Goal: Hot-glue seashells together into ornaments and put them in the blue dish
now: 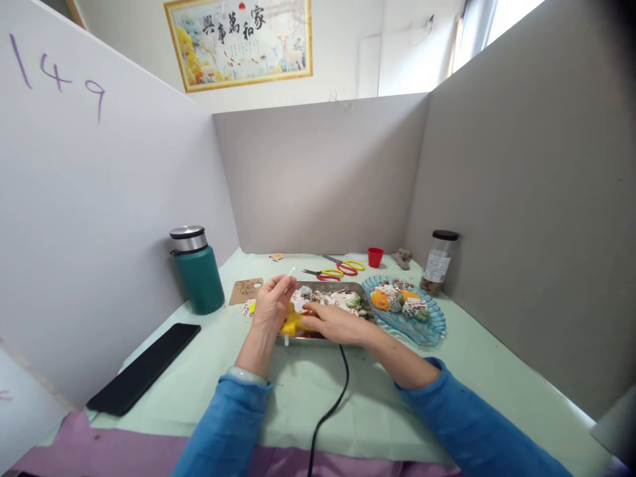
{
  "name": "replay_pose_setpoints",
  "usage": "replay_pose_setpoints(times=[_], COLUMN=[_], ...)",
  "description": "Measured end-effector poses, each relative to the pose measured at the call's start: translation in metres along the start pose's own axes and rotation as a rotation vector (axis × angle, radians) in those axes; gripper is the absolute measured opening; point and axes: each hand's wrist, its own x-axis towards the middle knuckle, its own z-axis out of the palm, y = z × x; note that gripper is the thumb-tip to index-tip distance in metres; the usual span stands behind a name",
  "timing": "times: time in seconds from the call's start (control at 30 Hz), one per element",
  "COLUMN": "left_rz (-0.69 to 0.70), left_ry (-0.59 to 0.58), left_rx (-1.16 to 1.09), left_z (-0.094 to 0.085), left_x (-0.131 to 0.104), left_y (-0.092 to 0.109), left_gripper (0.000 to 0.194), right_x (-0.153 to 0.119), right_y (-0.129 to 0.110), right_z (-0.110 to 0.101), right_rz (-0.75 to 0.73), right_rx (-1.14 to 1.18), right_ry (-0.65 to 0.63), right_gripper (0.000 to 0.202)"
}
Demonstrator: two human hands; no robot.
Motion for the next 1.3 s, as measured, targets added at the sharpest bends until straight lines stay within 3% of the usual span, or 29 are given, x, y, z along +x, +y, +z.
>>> replay_pose_setpoints(times=[0.17, 0.23, 0.33, 0.43, 0.53, 0.6, 0.7, 0.77, 0.87, 1.07, 1.17, 1.3], left_rz=[-0.009, -0.015, -0.015, -0.017, -0.021, -0.014, 0.017, 0.037, 0.044, 0.077, 0.082, 0.121], left_ry=[-0.025, -0.030, -0.023, -0.022, -0.025, -0.031, -0.047, -0.065, -0.090, -0.058, -0.056, -0.055], left_rx=[-0.003, 0.005, 0.013, 0.035, 0.055, 0.079, 0.202, 0.331, 0.485, 0.518, 0.512, 0.546], left_z=[0.001, 0.001, 0.000, 0.000, 0.002, 0.003, 0.004, 0.005, 0.007, 0.011, 0.010, 0.010], left_x=[-0.001, -0.001, -0.001, -0.001, -0.002, -0.003, -0.006, -0.008, -0.011, -0.013, -0.012, -0.012], left_y=[-0.001, -0.001, -0.001, 0.000, 0.001, 0.001, -0.002, -0.003, -0.003, -0.001, -0.002, -0.002], left_gripper=[0.027, 0.028, 0.029, 0.029, 0.030, 0.030, 0.027, 0.025, 0.024, 0.023, 0.023, 0.021], right_x=[0.002, 0.003, 0.007, 0.011, 0.010, 0.005, -0.002, -0.005, -0.005, -0.003, -0.003, -0.003], right_y=[0.033, 0.046, 0.055, 0.052, 0.050, 0.051, 0.050, 0.046, 0.034, 0.021, 0.022, 0.023], right_z=[-0.020, -0.021, -0.011, 0.000, 0.000, -0.006, -0.016, -0.020, -0.018, -0.012, -0.012, -0.010], right_rz=[0.031, 0.016, -0.083, -0.143, -0.106, -0.040, 0.099, 0.102, 0.042, 0.058, 0.057, 0.025], right_rx=[-0.079, -0.097, -0.186, -0.279, -0.285, -0.187, 0.232, 0.519, 0.745, 1.261, 1.351, 1.235], right_ry=[0.185, 0.082, -0.053, -0.070, -0.017, 0.082, 0.236, 0.311, 0.412, 0.299, 0.281, 0.370], right_gripper=[0.024, 0.020, 0.033, 0.039, 0.027, 0.014, 0.020, 0.024, 0.031, 0.035, 0.036, 0.038])
